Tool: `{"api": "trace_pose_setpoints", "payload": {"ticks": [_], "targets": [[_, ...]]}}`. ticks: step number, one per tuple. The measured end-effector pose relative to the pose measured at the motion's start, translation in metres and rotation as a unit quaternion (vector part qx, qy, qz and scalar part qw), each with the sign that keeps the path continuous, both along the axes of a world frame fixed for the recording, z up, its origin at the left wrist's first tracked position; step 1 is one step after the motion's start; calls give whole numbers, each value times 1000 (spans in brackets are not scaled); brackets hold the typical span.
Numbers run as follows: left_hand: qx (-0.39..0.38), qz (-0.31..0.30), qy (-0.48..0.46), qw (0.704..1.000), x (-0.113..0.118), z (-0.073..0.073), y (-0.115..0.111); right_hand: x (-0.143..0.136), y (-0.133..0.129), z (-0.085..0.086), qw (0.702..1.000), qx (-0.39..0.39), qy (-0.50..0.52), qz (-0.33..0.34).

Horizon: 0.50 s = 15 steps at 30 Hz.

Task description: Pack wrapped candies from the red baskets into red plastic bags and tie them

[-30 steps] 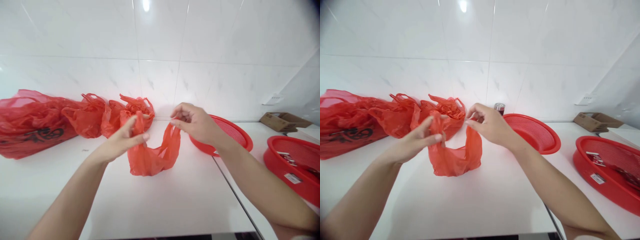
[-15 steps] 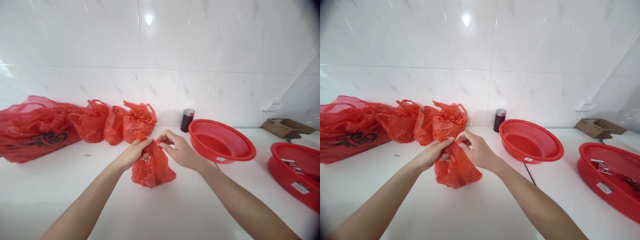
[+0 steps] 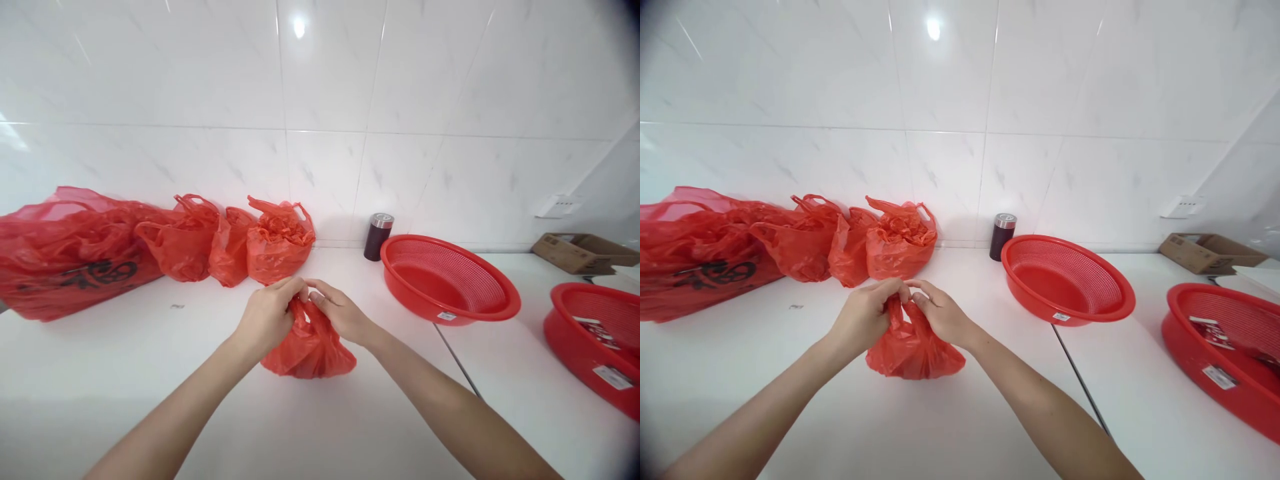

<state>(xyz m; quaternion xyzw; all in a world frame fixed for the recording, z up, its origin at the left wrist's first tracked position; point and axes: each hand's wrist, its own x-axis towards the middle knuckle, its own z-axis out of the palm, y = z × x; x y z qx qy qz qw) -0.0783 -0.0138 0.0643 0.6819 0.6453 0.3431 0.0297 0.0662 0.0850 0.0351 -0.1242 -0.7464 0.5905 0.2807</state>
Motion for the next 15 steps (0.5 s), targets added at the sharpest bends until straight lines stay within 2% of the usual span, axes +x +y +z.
{"api": "trace_pose_setpoints", "payload": {"ticks": [3,6,9,11,13,15], "targets": [[73,-8,22,997,0,-7,0,0,-4,-8,993,-81,13,82],[59,-59,-11,996,-2,-6,-3,5,-8,-5,989,-101,-1,110],[-20,-101,-29,994,-8,-9,-10,14,-10,-3,998,-32,-36,47],[-95,-92,-62,989,-18,-17,-17,23,-7,-9,997,26,-71,-25],[-151,-56,-107,981,-33,-29,-25,35,3,-24,989,46,-99,-101],[-189,-22,-140,972,-50,-44,-32,47,18,-45,979,22,-123,-160]]}}
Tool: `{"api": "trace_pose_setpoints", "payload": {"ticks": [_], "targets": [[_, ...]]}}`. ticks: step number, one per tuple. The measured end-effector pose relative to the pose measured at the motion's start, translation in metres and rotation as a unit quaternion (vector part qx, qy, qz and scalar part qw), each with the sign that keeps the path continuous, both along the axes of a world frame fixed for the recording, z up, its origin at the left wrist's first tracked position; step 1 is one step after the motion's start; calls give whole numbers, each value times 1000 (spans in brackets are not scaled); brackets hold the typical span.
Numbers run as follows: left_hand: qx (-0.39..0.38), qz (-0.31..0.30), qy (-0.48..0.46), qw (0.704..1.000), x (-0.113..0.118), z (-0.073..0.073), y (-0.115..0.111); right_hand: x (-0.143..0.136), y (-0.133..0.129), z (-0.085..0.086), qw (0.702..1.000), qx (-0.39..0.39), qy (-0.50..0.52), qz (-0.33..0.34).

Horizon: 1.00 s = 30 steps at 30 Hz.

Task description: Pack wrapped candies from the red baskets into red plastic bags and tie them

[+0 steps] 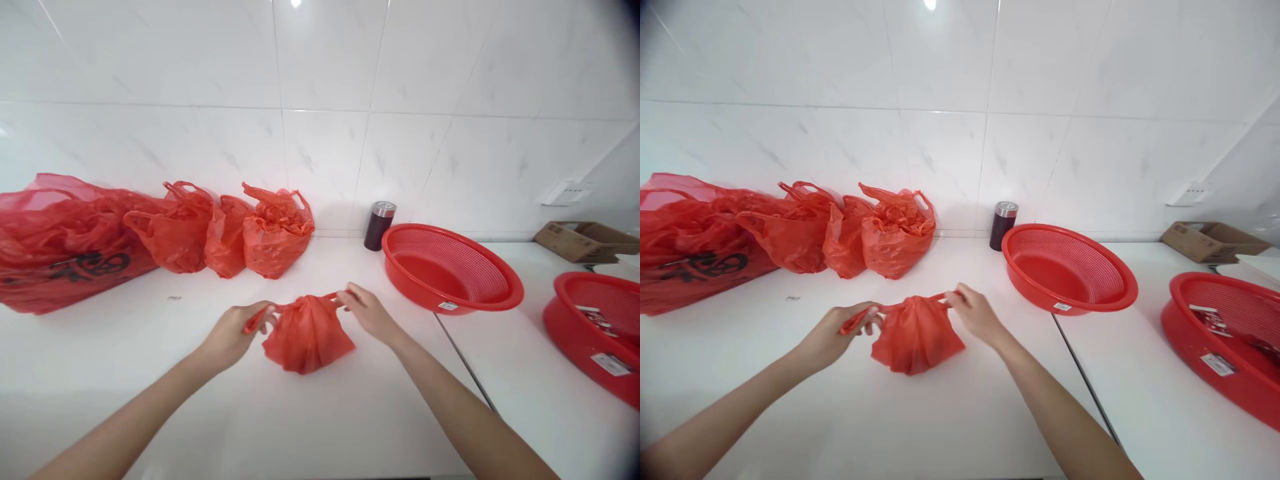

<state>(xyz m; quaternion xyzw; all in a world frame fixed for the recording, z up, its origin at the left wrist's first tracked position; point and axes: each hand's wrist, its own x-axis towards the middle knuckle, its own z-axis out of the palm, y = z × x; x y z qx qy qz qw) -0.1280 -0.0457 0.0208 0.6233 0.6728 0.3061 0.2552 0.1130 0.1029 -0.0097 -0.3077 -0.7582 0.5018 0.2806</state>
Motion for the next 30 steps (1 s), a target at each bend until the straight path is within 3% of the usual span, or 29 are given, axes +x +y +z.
{"api": "trace_pose_setpoints", "payload": {"ticks": [4,8,12,16,21,30], "targets": [[-5,62,-15,998,-15,-21,-1,8,22,-31,997,-25,-13,-71],[60,135,34,988,6,-34,24,-16,9,-38,988,60,-86,-114],[19,140,139,980,25,-52,60,-43,-8,-52,978,98,-150,-102],[-33,155,201,967,21,-70,84,-43,3,-75,980,76,-125,-137],[-75,158,267,948,7,-81,96,-29,24,-86,965,95,-171,-172],[-77,160,333,926,8,-95,112,-34,27,-97,908,216,-310,-180]]}}
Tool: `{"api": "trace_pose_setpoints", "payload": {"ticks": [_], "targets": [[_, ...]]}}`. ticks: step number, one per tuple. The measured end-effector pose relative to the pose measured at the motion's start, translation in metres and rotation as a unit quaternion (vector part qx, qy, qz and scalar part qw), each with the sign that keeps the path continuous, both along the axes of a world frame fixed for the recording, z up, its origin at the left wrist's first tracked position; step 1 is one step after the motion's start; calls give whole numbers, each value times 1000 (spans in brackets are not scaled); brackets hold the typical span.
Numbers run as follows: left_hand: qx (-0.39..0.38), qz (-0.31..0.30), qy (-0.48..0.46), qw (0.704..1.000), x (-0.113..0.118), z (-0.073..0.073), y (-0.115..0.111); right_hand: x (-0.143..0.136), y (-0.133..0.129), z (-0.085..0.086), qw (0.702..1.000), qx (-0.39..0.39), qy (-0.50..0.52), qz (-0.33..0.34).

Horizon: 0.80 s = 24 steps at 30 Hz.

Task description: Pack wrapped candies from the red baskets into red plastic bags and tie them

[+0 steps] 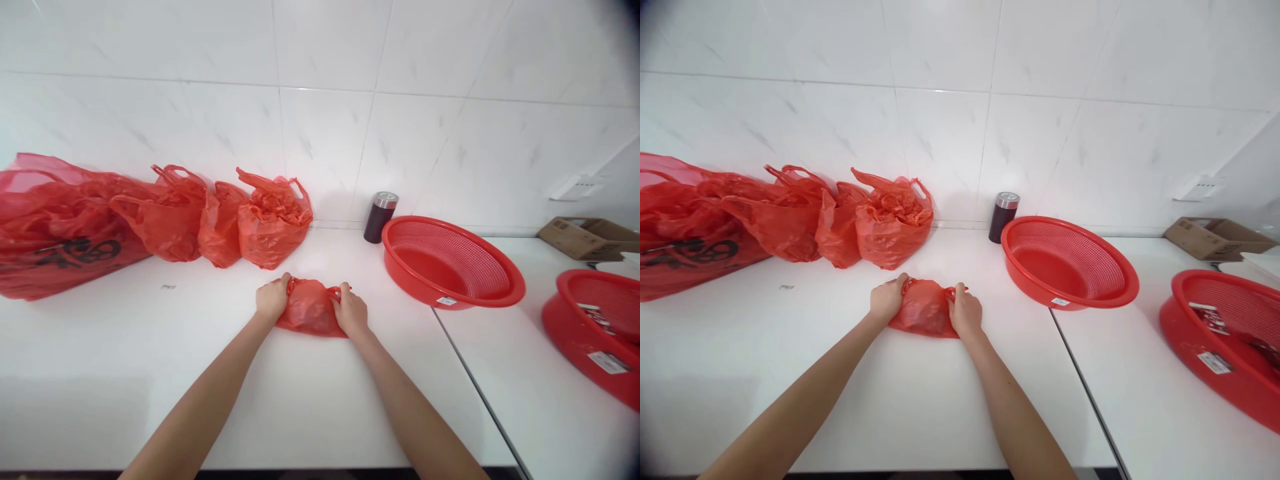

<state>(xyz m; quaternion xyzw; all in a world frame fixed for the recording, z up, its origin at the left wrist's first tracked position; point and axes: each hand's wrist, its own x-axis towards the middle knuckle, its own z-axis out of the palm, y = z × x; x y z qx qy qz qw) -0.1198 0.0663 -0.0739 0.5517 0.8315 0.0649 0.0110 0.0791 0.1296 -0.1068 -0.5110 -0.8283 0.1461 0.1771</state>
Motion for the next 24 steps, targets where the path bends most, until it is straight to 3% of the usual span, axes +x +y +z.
{"api": "trace_pose_setpoints", "payload": {"ticks": [13,20,24], "targets": [[23,0,28,999,-1,-8,-3,-1,-2,1,996,49,-74,-21],[40,62,-13,997,-16,-8,-19,10,-2,3,993,60,-79,-63],[1,95,-81,992,-36,5,-16,12,-2,6,994,51,-73,-71]]}}
